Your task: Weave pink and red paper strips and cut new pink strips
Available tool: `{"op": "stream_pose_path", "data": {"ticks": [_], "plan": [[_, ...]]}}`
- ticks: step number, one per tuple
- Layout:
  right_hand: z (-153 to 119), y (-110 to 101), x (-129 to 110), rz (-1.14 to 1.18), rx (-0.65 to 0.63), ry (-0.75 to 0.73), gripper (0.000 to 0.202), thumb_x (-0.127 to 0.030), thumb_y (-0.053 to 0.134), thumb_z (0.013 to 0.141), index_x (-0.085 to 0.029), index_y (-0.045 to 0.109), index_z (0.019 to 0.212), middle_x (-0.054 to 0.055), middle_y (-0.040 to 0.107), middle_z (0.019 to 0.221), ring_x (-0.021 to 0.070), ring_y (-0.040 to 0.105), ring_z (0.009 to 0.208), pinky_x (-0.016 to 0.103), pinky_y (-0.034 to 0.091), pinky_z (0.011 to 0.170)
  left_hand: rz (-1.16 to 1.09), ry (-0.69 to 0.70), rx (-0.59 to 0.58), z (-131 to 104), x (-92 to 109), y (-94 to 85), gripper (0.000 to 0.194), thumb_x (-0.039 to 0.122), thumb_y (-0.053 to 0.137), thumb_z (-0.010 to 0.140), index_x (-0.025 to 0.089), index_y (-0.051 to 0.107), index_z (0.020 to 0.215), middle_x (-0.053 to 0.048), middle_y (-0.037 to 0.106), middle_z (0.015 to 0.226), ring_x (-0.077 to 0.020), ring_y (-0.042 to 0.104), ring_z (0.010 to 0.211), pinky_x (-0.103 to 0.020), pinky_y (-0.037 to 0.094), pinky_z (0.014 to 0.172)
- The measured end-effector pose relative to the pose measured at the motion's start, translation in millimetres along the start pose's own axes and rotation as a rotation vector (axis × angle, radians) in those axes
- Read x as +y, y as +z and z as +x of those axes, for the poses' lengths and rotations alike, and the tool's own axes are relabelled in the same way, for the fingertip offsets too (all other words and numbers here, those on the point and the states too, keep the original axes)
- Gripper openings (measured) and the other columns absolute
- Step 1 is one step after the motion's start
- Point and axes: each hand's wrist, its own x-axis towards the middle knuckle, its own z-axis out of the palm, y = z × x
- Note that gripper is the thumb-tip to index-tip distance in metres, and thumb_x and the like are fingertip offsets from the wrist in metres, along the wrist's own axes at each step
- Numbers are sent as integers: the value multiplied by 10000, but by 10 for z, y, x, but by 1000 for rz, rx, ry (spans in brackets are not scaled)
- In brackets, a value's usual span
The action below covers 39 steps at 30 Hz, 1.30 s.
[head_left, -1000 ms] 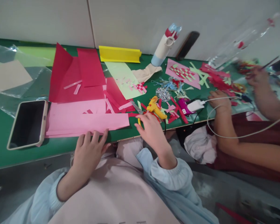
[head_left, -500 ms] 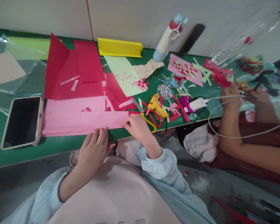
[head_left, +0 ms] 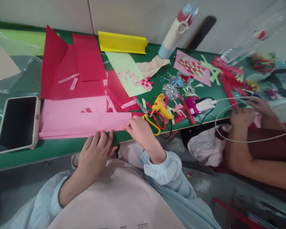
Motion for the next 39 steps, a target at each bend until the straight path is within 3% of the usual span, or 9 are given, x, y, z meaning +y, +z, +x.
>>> {"op": "stream_pose_path", "data": {"ticks": [8, 14, 19, 26, 34, 39], "plan": [[0, -27, -16, -13, -16, -6, 274, -332, 602, 1000, -95, 735, 1035, 140, 696, 1023, 249, 658, 1010, 317, 456, 863, 132, 63, 11, 70, 30, -40, 535, 397, 513, 1010, 116, 571, 1462, -232, 691, 1127, -365, 664, 1022, -442, 519, 813], [-16, -48, 110, 13, -21, 31, 344, -404, 567, 1015, -114, 750, 984, 127, 708, 996, 223, 672, 948, 296, 448, 813, 167, 62, -89, 139, 81, -97, 571, 408, 528, 1002, 153, 512, 1513, -235, 688, 1096, -370, 654, 1011, -451, 512, 812], [-56, -89, 187, 29, -26, 71, 284, -365, 600, 1003, -134, 758, 958, 107, 722, 1012, 211, 678, 965, 281, 443, 818, 202, 62, -168, 174, 114, -123, 593, 433, 514, 1005, 172, 478, 1536, -239, 683, 1102, -372, 652, 1009, -458, 510, 820], [-36, -113, 138, -23, -44, 63, 255, -338, 625, 987, -122, 759, 997, 134, 731, 1043, 239, 685, 1000, 305, 467, 844, 83, 12, -183, 200, 153, -118, 558, 366, 447, 1031, 180, 440, 1557, -240, 667, 1071, -379, 650, 999, -512, 512, 844], [-31, -124, 140, -35, -59, 46, 238, -317, 626, 985, -118, 749, 1030, 134, 732, 1024, 238, 686, 1000, 306, 474, 851, 245, 19, -214, 233, 201, -145, 591, 433, 515, 1004, 254, 432, 1561, -212, 679, 1062, -369, 671, 981, -487, 531, 831], [-12, -121, 111, -29, -68, 59, 254, -327, 620, 986, -110, 746, 1022, 136, 735, 1019, 243, 688, 997, 305, 474, 848, 198, 4, -269, 300, 215, -169, 606, 426, 510, 1006, 287, 386, 1583, -220, 673, 1016, -382, 688, 909, -488, 539, 759]]}}
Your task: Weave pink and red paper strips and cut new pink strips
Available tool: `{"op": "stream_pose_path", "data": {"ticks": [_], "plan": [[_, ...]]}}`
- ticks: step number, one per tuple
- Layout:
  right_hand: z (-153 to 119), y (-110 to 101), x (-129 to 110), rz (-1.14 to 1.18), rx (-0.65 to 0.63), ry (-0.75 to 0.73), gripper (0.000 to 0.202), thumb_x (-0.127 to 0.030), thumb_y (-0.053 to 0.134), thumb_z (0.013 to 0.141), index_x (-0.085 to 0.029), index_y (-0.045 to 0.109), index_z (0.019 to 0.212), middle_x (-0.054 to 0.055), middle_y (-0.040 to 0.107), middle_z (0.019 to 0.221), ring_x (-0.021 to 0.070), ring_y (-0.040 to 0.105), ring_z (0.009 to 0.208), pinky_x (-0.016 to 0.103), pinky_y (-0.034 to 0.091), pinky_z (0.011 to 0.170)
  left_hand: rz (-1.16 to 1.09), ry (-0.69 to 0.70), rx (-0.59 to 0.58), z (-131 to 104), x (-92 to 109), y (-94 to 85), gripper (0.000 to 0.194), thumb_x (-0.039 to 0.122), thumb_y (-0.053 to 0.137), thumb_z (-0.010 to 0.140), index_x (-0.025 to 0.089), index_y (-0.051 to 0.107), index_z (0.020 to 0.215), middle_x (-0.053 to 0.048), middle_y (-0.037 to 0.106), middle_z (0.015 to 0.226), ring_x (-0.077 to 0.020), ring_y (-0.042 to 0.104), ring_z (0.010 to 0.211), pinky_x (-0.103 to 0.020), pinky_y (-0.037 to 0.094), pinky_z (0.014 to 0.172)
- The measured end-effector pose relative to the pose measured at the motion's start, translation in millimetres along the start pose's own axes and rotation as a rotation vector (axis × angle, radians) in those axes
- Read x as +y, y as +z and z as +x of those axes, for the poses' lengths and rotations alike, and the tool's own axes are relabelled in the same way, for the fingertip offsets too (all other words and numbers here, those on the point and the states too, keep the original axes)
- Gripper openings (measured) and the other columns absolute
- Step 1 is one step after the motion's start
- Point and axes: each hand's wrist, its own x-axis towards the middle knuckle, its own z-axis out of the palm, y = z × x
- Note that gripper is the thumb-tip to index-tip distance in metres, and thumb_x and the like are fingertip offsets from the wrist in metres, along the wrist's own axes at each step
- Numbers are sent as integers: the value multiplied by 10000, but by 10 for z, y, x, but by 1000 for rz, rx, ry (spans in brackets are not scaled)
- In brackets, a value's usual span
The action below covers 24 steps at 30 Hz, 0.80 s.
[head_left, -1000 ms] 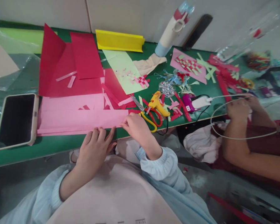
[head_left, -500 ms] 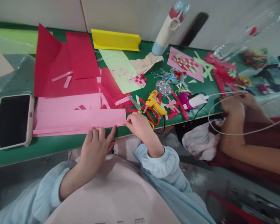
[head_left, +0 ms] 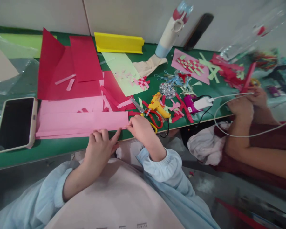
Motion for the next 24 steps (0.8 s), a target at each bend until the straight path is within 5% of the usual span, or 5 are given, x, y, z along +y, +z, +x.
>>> {"op": "stream_pose_path", "data": {"ticks": [10, 15, 24], "plan": [[-378, -7, 83, 12, 208, -2, 346, -257, 413, 1061, -135, 736, 1079, 128, 692, 1046, 237, 639, 1033, 320, 466, 905, -12, 17, -8, 45, -14, 44, 624, 410, 478, 1018, 346, 291, 1610, -166, 644, 975, -337, 685, 834, -472, 545, 707], [-598, 130, -80, -42, -17, -18, 509, -184, 426, 1027, -279, 483, 1524, 99, 695, 1028, 220, 666, 966, 297, 500, 758, -14, 21, -15, 33, -21, 41, 600, 345, 475, 1018, 354, 324, 1598, -173, 649, 954, -343, 683, 827, -482, 545, 712], [-588, 162, -167, -68, -69, 103, 523, -177, 385, 1031, -247, 457, 1545, 133, 709, 1045, 247, 703, 1007, 322, 543, 798, 36, -2, 42, 3, 15, 25, 561, 238, 461, 1023, 330, 396, 1573, -197, 694, 1003, -360, 717, 888, -474, 568, 721]]}}
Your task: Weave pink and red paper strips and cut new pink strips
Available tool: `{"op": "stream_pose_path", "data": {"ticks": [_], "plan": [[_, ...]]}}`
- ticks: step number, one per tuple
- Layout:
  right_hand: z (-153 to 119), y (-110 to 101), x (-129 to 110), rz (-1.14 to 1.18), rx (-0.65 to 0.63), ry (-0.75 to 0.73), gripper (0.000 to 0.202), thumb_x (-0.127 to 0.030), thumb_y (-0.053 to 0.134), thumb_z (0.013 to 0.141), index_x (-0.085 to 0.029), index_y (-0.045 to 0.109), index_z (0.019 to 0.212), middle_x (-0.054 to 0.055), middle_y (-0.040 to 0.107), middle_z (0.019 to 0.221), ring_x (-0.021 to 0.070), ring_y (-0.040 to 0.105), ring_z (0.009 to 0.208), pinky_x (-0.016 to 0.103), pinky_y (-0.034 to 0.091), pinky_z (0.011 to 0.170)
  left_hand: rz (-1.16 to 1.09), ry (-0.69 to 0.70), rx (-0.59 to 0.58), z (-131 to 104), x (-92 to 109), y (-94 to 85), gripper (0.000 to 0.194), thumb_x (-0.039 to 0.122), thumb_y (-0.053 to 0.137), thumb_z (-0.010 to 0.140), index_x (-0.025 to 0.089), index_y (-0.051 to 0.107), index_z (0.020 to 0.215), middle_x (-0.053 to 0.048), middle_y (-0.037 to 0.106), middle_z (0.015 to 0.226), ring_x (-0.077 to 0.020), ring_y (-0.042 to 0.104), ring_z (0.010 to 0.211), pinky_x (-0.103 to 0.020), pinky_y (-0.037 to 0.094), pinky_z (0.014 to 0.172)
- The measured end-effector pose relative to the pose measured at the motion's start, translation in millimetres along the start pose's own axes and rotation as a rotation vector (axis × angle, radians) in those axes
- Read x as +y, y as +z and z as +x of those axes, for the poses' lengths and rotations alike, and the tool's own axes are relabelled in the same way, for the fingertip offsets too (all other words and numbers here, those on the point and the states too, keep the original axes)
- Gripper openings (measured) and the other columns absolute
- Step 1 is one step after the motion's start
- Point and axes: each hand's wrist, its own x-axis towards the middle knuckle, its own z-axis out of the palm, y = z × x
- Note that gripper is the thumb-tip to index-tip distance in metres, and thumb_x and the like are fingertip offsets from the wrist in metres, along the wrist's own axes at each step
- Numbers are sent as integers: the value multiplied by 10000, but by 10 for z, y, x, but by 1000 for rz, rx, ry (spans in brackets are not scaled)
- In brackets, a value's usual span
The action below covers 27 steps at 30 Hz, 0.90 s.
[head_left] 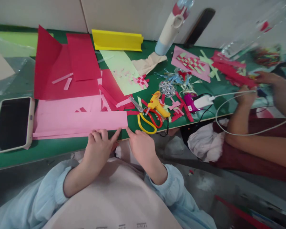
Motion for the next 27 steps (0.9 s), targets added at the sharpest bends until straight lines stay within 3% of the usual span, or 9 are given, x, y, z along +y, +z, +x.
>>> {"op": "stream_pose_path", "data": {"ticks": [3, 7, 12, 19, 23, 27], "plan": [[-8, 0, -16, -2, -18, 25, 532, -168, 378, 1032, -252, 443, 1553, 137, 711, 1047, 247, 705, 1014, 317, 544, 794, -15, -12, 51, -70, -32, 39, 521, 228, 473, 1020, 251, 474, 1540, -199, 703, 1030, -353, 712, 965, -464, 571, 780], [-2, 23, -45, -12, -18, 44, 531, -167, 379, 1031, -251, 448, 1550, 136, 714, 1030, 246, 708, 995, 311, 544, 760, -102, 0, 148, -196, -162, 104, 472, 335, 489, 1024, 130, 579, 1440, -217, 703, 1155, -348, 672, 1094, -464, 549, 896], [12, 1, -74, -39, -41, 61, 545, -148, 399, 1017, -249, 454, 1551, 128, 712, 1027, 250, 714, 969, 310, 536, 724, -185, -48, 207, -375, -374, 229, 459, 315, 473, 1029, 47, 577, 1386, -208, 712, 1189, -343, 653, 1138, -475, 474, 1002], [29, -58, -138, -71, -65, 99, 545, -141, 391, 1021, -243, 451, 1553, 130, 711, 1043, 256, 711, 988, 324, 538, 731, -144, -97, 278, -601, -643, 407, 527, 370, 481, 1027, -4, 530, 1395, -218, 712, 1177, -349, 665, 1094, -477, 437, 1013], [30, -122, -228, -102, -76, 107, 529, -105, 383, 1009, -155, 486, 1526, 173, 692, 1083, 274, 684, 1024, 350, 545, 783, -131, -131, 278, -677, -730, 454, 532, 376, 479, 1025, 13, 516, 1412, -205, 714, 1176, -345, 672, 1063, -475, 439, 1007], [76, -98, -476, -136, 68, -32, 494, -85, 374, 1000, -109, 544, 1463, 212, 641, 1171, 291, 615, 1101, 391, 528, 898, -164, -133, 291, -691, -724, 497, 539, 374, 479, 1024, 10, 507, 1421, -213, 702, 1203, -352, 659, 1120, -464, 429, 1038]]}}
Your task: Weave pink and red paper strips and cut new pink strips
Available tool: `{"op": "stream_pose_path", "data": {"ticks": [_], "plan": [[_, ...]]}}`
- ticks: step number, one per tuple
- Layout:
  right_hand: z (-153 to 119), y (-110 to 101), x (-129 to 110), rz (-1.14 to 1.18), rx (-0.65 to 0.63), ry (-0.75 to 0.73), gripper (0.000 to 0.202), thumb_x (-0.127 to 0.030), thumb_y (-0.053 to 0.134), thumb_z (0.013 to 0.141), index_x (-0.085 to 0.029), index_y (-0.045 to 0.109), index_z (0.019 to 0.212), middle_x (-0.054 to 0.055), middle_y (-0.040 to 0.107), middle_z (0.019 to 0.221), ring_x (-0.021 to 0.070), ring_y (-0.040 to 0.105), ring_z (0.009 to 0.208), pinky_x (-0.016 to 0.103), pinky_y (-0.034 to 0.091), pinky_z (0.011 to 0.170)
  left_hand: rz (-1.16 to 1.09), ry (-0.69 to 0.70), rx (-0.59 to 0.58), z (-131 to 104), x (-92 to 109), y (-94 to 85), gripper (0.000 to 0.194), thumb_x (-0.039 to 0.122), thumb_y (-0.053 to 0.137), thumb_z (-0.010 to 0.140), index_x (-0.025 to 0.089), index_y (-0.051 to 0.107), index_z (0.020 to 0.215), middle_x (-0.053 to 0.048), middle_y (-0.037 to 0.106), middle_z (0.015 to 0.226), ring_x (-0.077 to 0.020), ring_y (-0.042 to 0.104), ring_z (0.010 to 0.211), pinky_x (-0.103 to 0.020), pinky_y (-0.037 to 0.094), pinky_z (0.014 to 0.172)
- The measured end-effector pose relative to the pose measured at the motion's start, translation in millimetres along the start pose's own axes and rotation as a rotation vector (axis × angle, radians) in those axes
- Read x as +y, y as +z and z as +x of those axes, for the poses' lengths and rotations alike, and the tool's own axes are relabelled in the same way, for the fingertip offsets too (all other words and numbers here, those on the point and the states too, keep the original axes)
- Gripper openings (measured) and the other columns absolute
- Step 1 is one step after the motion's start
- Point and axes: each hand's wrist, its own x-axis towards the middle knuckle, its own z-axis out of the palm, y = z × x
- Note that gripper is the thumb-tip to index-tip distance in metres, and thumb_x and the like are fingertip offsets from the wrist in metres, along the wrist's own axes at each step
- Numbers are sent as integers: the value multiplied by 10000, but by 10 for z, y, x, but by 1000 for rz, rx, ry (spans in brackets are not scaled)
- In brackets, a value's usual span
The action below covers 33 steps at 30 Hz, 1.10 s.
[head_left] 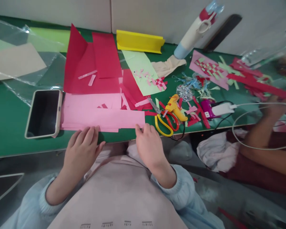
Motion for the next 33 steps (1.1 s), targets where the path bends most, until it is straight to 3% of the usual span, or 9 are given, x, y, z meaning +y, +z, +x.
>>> {"op": "stream_pose_path", "data": {"ticks": [4, 7, 16, 27, 33], "plan": [[125, 180, -372, 47, 220, -334, 469, -143, 374, 1034, -125, 505, 1483, 180, 612, 1287, 273, 553, 1128, 417, 514, 944, -21, -9, 22, -13, 48, 46, 557, 363, 476, 1021, -18, 496, 1427, -242, 681, 1251, -376, 635, 1178, -479, 431, 1044], [210, 344, -555, 70, 316, -426, 444, -207, 439, 1036, -121, 521, 1464, 153, 596, 1352, 283, 516, 1171, 434, 502, 979, -41, -40, 27, -26, 84, 70, 551, 355, 482, 1012, -29, 522, 1406, -269, 666, 1267, -398, 619, 1203, -509, 437, 1033], [190, 513, -392, 21, 419, -423, 421, -199, 461, 1034, -121, 563, 1435, 118, 621, 1370, 262, 522, 1178, 415, 492, 999, -186, -74, 33, -27, 144, 67, 474, 250, 503, 991, -2, 569, 1387, -248, 656, 1342, -361, 615, 1247, -518, 416, 1087], [184, 498, -395, 36, 429, -418, 400, -186, 496, 1017, -109, 608, 1394, 138, 647, 1336, 260, 551, 1174, 420, 519, 986, -50, -160, 53, -226, -263, 76, 460, 216, 484, 981, -2, 556, 1379, -245, 662, 1322, -359, 646, 1195, -474, 458, 1033], [178, 476, -431, 11, 420, -421, 410, -207, 522, 1014, -79, 594, 1397, 156, 645, 1302, 275, 560, 1140, 428, 528, 956, -30, -179, 33, -232, -328, 38, 461, 240, 510, 976, 7, 577, 1368, -250, 669, 1287, -367, 661, 1138, -489, 469, 1014]]}}
